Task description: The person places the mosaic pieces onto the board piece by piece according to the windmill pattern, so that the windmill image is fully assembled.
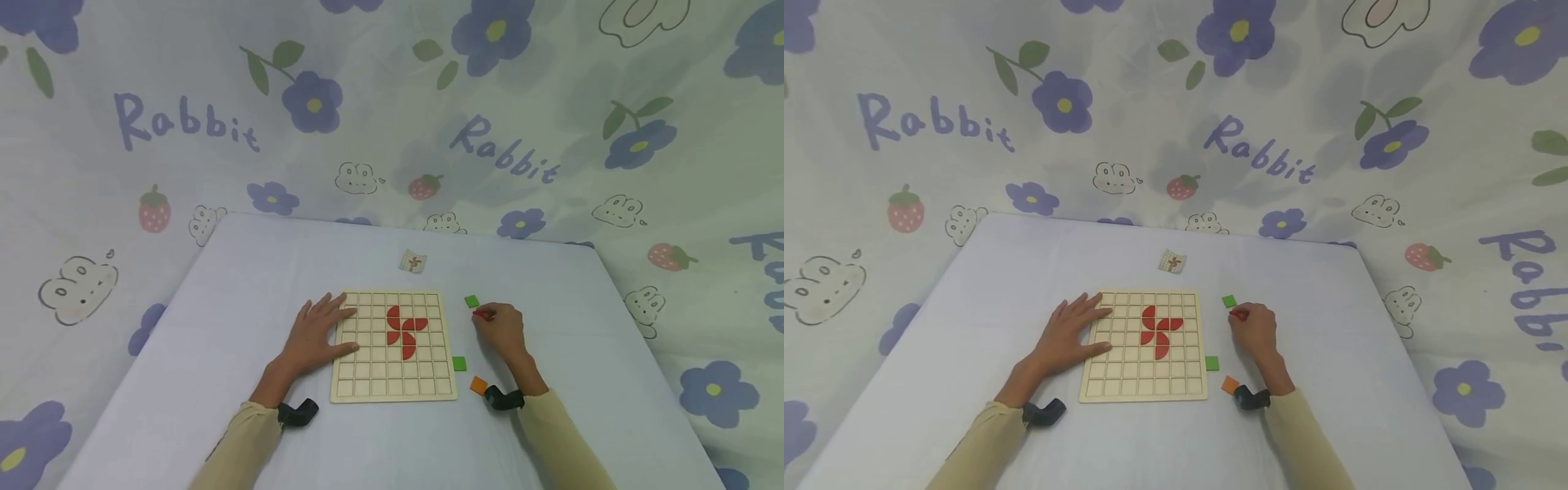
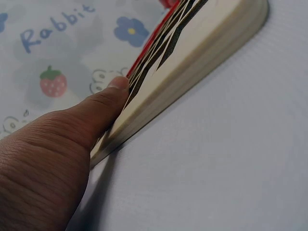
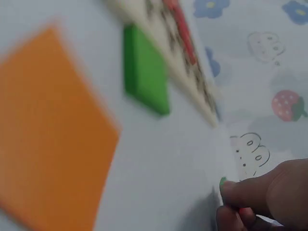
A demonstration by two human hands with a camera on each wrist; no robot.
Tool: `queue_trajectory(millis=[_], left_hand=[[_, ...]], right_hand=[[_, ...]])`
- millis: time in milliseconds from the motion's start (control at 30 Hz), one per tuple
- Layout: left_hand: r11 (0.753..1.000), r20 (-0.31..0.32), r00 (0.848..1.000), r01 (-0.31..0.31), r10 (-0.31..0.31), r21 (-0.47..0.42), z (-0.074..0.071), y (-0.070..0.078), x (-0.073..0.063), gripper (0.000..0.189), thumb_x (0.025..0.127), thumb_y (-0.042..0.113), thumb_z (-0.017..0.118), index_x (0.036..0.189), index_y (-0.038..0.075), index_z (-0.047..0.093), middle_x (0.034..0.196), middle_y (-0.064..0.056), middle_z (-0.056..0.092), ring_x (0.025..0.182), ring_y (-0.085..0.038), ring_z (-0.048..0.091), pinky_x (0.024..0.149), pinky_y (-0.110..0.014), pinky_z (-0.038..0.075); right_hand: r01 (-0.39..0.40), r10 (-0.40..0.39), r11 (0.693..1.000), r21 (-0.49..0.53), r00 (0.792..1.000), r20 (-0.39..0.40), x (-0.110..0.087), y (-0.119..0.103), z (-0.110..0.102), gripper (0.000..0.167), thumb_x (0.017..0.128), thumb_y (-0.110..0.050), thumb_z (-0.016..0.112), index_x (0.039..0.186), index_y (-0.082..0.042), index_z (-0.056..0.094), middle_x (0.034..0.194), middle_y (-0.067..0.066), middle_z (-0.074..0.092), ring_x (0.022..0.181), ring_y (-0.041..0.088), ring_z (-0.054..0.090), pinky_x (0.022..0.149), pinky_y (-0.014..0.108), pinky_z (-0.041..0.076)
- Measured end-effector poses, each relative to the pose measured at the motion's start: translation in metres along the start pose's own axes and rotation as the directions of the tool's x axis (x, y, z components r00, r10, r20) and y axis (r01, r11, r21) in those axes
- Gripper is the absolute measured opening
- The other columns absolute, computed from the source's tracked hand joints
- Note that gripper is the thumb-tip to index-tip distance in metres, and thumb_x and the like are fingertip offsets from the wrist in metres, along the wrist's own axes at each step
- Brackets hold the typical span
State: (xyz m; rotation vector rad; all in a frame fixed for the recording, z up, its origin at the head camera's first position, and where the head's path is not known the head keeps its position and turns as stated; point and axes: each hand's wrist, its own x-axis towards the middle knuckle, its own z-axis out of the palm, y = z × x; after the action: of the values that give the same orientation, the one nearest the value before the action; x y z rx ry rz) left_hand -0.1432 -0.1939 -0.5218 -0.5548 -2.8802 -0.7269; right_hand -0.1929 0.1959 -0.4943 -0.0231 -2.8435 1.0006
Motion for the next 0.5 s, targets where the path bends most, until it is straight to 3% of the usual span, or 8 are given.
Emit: queue_trajectory(millis=[133, 300, 433, 500], left_hand=[[1.000, 0.009, 1.000, 0.004, -0.004, -0.006, -0.001, 0.001, 0.000, 0.075, 0.082, 0.063, 0.069, 0.142, 0.021, 0.054, 0.158, -0.006, 0.032, 0.146, -0.032, 0.020, 0.115, -0.057, 0.008], [1.000, 0.016, 1.000, 0.005, -0.005, -0.003, 0.000, 0.001, 0.000, 0.076, 0.082, 0.064, 0.068, 0.142, 0.021, 0.054, 0.158, -0.005, 0.031, 0.147, -0.031, 0.019, 0.116, -0.057, 0.007], [1.000, 0.017, 1.000, 0.007, -0.007, 0.001, 0.001, 0.000, 0.000, 0.076, 0.082, 0.065, 0.067, 0.143, 0.021, 0.054, 0.159, -0.004, 0.030, 0.147, -0.031, 0.019, 0.116, -0.057, 0.007], [1.000, 0.013, 1.000, 0.007, -0.007, 0.003, 0.000, 0.000, 0.000, 0.075, 0.082, 0.064, 0.067, 0.142, 0.021, 0.054, 0.159, -0.005, 0.030, 0.147, -0.031, 0.019, 0.116, -0.057, 0.007]], right_hand=[[-0.006, -0.006, 0.974, 0.225, 0.999, 0.054, -0.001, -0.010, -0.001, 0.018, 0.086, -0.008, 0.075, 0.104, -0.003, 0.075, 0.096, 0.009, 0.071, 0.084, 0.024, 0.067, 0.065, 0.027, 0.054], [-0.041, -0.037, 0.859, 0.511, 0.989, 0.140, -0.005, -0.039, -0.002, 0.024, 0.087, -0.007, 0.075, 0.110, -0.003, 0.072, 0.105, 0.010, 0.071, 0.093, 0.023, 0.068, 0.077, 0.025, 0.056], [-0.039, -0.082, 0.783, 0.621, 0.983, 0.164, -0.009, -0.064, -0.002, 0.026, 0.086, -0.006, 0.076, 0.111, -0.001, 0.071, 0.105, 0.012, 0.071, 0.095, 0.024, 0.068, 0.083, 0.030, 0.056], [-0.013, -0.120, 0.770, 0.638, 0.979, 0.164, -0.011, -0.074, 0.001, 0.025, 0.087, -0.006, 0.075, 0.111, -0.003, 0.071, 0.104, 0.013, 0.070, 0.094, 0.024, 0.068, 0.083, 0.033, 0.056]])
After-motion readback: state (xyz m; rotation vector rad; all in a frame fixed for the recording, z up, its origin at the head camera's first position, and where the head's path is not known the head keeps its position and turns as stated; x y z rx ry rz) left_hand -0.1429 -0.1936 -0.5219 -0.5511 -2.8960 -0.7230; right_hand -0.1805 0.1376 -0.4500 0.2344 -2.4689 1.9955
